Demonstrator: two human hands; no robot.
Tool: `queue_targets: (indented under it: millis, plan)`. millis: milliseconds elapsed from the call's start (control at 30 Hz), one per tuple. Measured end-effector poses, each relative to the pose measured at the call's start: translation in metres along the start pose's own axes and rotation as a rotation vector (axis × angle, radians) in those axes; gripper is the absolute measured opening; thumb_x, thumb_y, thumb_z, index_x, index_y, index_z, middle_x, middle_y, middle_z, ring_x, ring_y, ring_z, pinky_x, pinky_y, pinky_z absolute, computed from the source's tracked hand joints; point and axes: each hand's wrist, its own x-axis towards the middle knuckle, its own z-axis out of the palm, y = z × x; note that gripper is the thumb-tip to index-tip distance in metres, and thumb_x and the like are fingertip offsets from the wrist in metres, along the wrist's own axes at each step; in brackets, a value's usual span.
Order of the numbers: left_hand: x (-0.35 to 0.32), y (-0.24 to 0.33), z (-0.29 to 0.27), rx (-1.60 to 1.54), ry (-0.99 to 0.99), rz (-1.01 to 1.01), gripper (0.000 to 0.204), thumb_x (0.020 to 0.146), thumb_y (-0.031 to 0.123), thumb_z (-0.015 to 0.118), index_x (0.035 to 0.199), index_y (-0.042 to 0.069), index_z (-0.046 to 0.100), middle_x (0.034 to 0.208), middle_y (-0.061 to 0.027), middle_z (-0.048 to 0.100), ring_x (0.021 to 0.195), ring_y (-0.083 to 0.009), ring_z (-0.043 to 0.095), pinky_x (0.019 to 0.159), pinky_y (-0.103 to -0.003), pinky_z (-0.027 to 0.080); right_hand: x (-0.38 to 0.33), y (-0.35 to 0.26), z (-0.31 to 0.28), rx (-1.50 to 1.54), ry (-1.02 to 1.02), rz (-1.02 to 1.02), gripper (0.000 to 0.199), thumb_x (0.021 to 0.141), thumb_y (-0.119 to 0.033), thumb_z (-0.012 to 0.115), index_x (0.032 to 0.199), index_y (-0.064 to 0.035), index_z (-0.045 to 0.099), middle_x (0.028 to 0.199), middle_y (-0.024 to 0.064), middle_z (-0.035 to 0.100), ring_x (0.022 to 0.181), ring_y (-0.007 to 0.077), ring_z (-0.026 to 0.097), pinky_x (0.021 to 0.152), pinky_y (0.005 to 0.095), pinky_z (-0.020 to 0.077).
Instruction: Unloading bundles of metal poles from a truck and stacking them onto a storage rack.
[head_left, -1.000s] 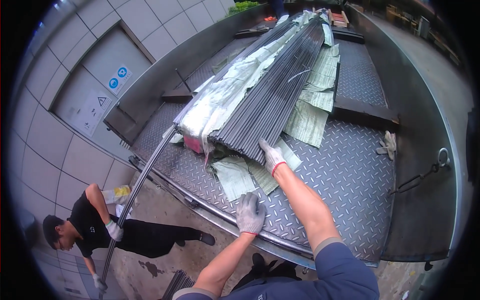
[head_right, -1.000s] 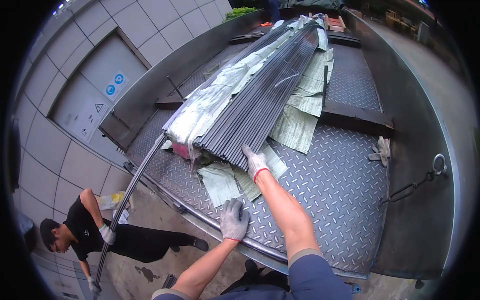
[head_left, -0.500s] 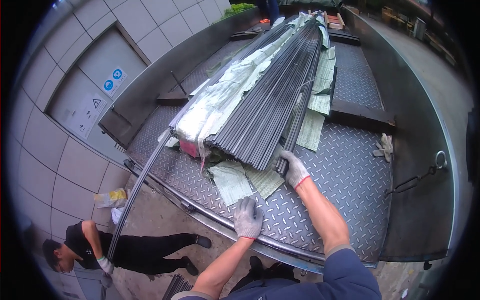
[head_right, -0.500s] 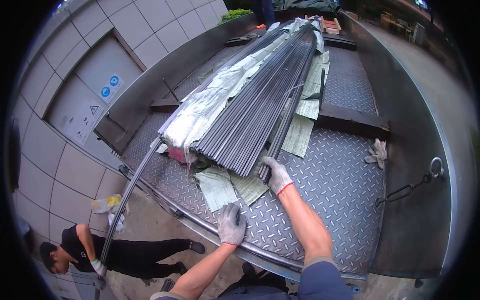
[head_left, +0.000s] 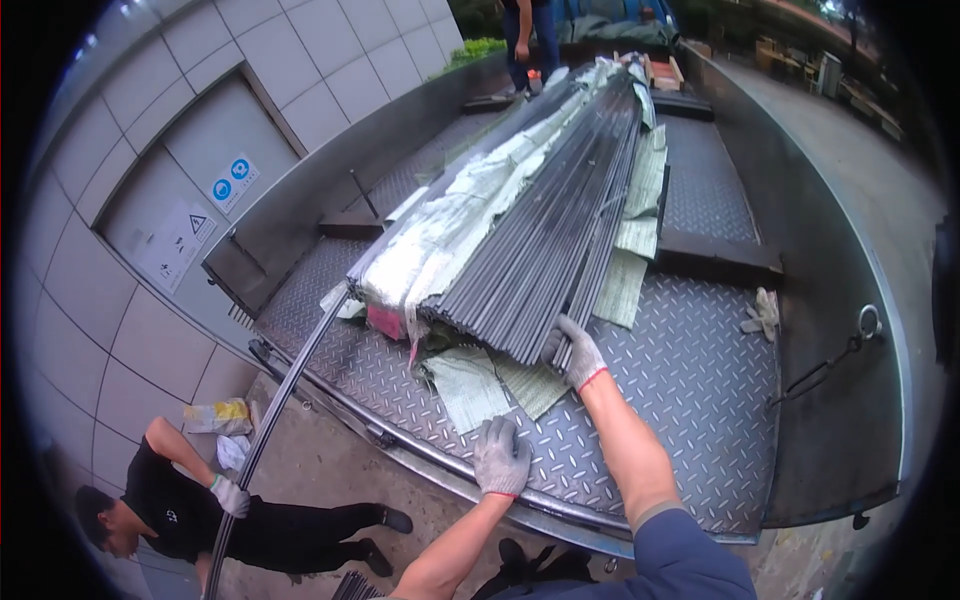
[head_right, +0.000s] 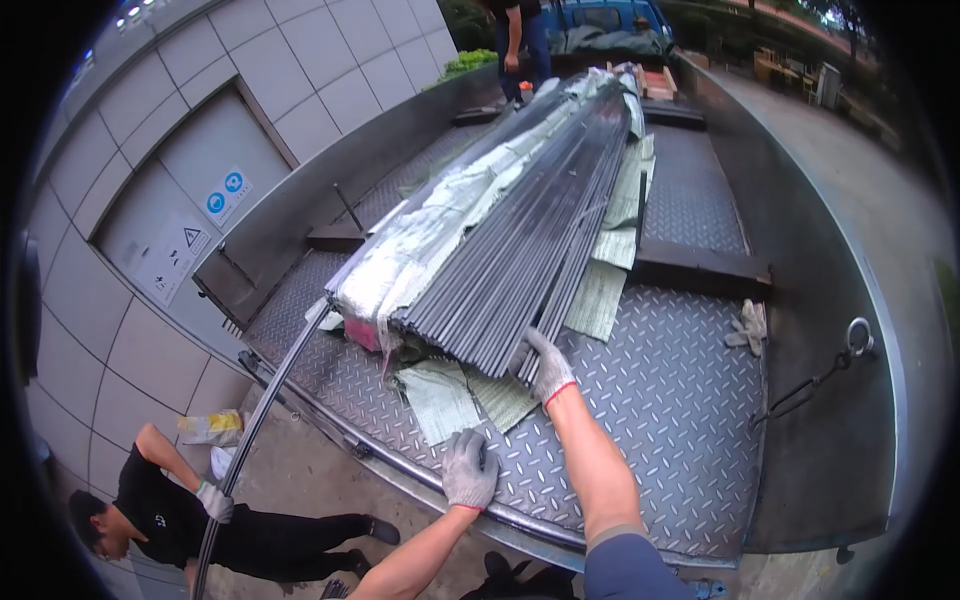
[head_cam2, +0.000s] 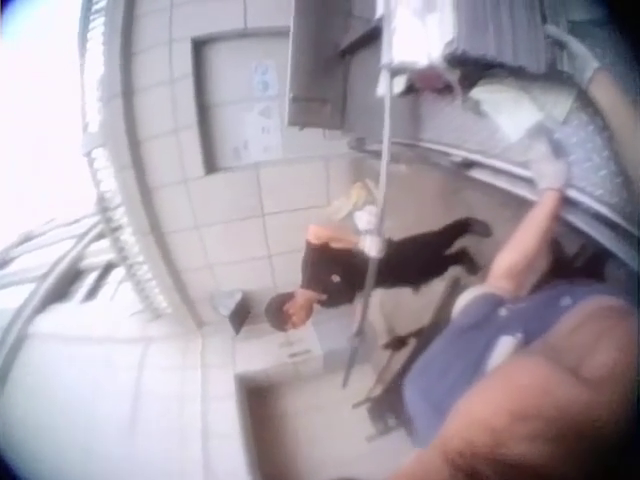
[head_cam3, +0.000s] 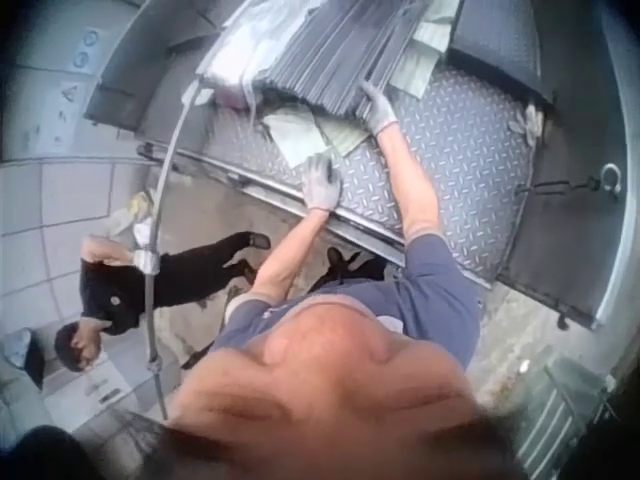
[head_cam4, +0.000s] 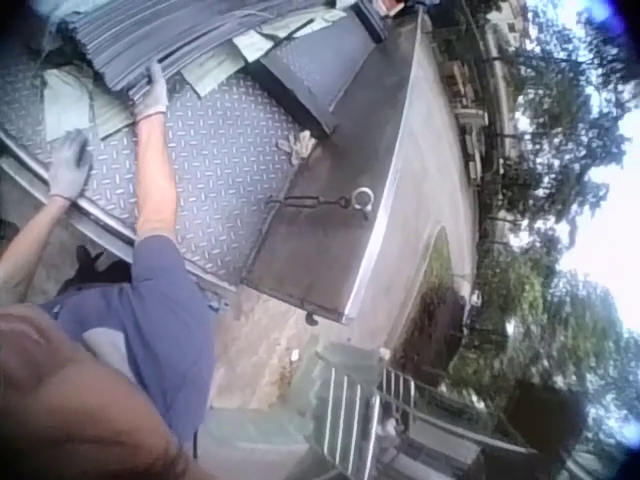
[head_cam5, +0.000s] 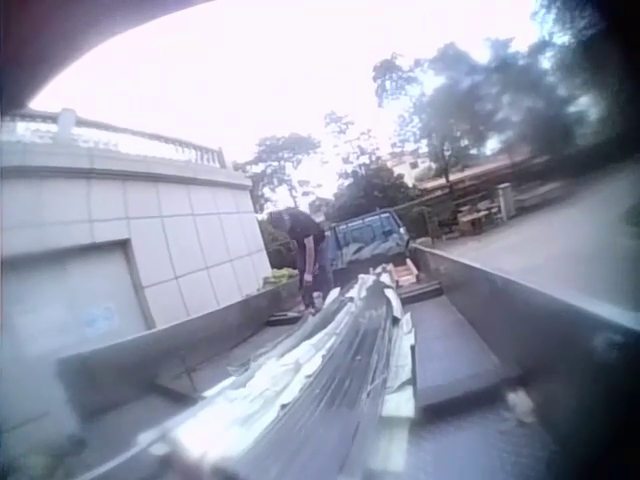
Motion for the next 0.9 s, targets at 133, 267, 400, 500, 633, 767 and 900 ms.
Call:
queue_targets:
  millis: [133, 267, 400, 500, 633, 767, 900]
  plan:
    - [-0.005, -0.008, 0.000, -0.005, 0.027, 0.003, 0.026, 0.076, 0.014, 0.070, 0.099, 0.004, 0.062, 0.109, -0.0178, 0.062, 0.110, -0.0408, 0.055, 0.097, -0.050, 0.046, -0.006, 0.010, 0.010, -0.076, 0.139, -0.017, 0.017, 0.102, -0.020, 0.059, 0.087, -0.0124, 0.053, 0.065, -0.0028, 0.049, 0.051, 0.0115, 0.049, 0.046, 0.0292, 0.0491]
    - [0.001, 0.001, 0.003, -0.017, 0.094, 0.049, 0.022, 0.075, 0.014, 0.069, 0.093, 0.004, 0.062, 0.103, -0.0163, 0.061, 0.105, -0.0386, 0.056, 0.093, -0.049, 0.048, -0.007, -0.002, -0.012, 0.000, 0.014, 0.012, 0.016, 0.099, -0.019, 0.059, 0.084, -0.0133, 0.054, 0.065, -0.0003, 0.053, 0.051, 0.0147, 0.052, 0.048, 0.0311, 0.0514]
    - [-0.006, -0.009, -0.006, -0.004, 0.144, 0.051, 0.020, 0.075, 0.013, 0.069, 0.090, 0.003, 0.061, 0.100, -0.0159, 0.060, 0.103, -0.0378, 0.057, 0.091, -0.049, 0.048, -0.039, 0.035, 0.009, -0.088, 0.111, -0.010, 0.020, 0.097, -0.019, 0.062, 0.079, -0.0138, 0.054, 0.065, 0.0003, 0.054, 0.051, 0.0155, 0.053, 0.046, 0.0321, 0.0488]
    - [-0.007, -0.011, 0.004, -0.060, 0.125, 0.063, 0.020, 0.075, 0.013, 0.069, 0.091, 0.002, 0.062, 0.102, -0.0160, 0.061, 0.105, -0.0381, 0.057, 0.092, -0.049, 0.049, -0.066, 0.053, 0.007, -0.046, 0.155, 0.029, 0.022, 0.095, -0.020, 0.063, 0.076, -0.0134, 0.054, 0.063, 0.0013, 0.053, 0.051, 0.0176, 0.054, 0.047, 0.0333, 0.0482]
    - [-0.014, -0.015, 0.006, -0.074, 0.175, 0.062, 0.019, 0.080, 0.014, 0.068, 0.093, 0.001, 0.066, 0.106, -0.0173, 0.065, 0.108, -0.0378, 0.059, 0.094, -0.049, 0.049, -0.115, 0.088, 0.012, -0.109, 0.203, 0.045, 0.026, 0.095, -0.024, 0.061, 0.072, -0.0150, 0.055, 0.061, 0.0013, 0.055, 0.052, 0.0181, 0.055, 0.051, 0.0347, 0.0487]
    - [-0.025, -0.032, 0.009, -0.198, 0.238, 0.001, 0.024, 0.087, 0.020, 0.068, 0.102, 0.002, 0.069, 0.111, -0.0175, 0.068, 0.111, -0.0386, 0.061, 0.096, -0.048, 0.050, -0.172, 0.128, 0.032, -0.156, 0.246, 0.127, 0.026, 0.097, -0.030, 0.058, 0.076, -0.0148, 0.059, 0.062, 0.0006, 0.058, 0.054, 0.0173, 0.057, 0.053, 0.0351, 0.0500]
    - [-0.029, -0.047, 0.014, -0.405, 0.234, -0.010, 0.032, 0.090, 0.034, 0.071, 0.111, 0.010, 0.073, 0.112, -0.0161, 0.071, 0.105, -0.0377, 0.066, 0.093, -0.047, 0.052, -0.216, 0.167, 0.035, -0.040, 0.175, 0.143, 0.022, 0.099, -0.020, 0.059, 0.079, -0.0132, 0.054, 0.063, -0.0026, 0.050, 0.052, 0.0123, 0.050, 0.050, 0.0288, 0.0497]
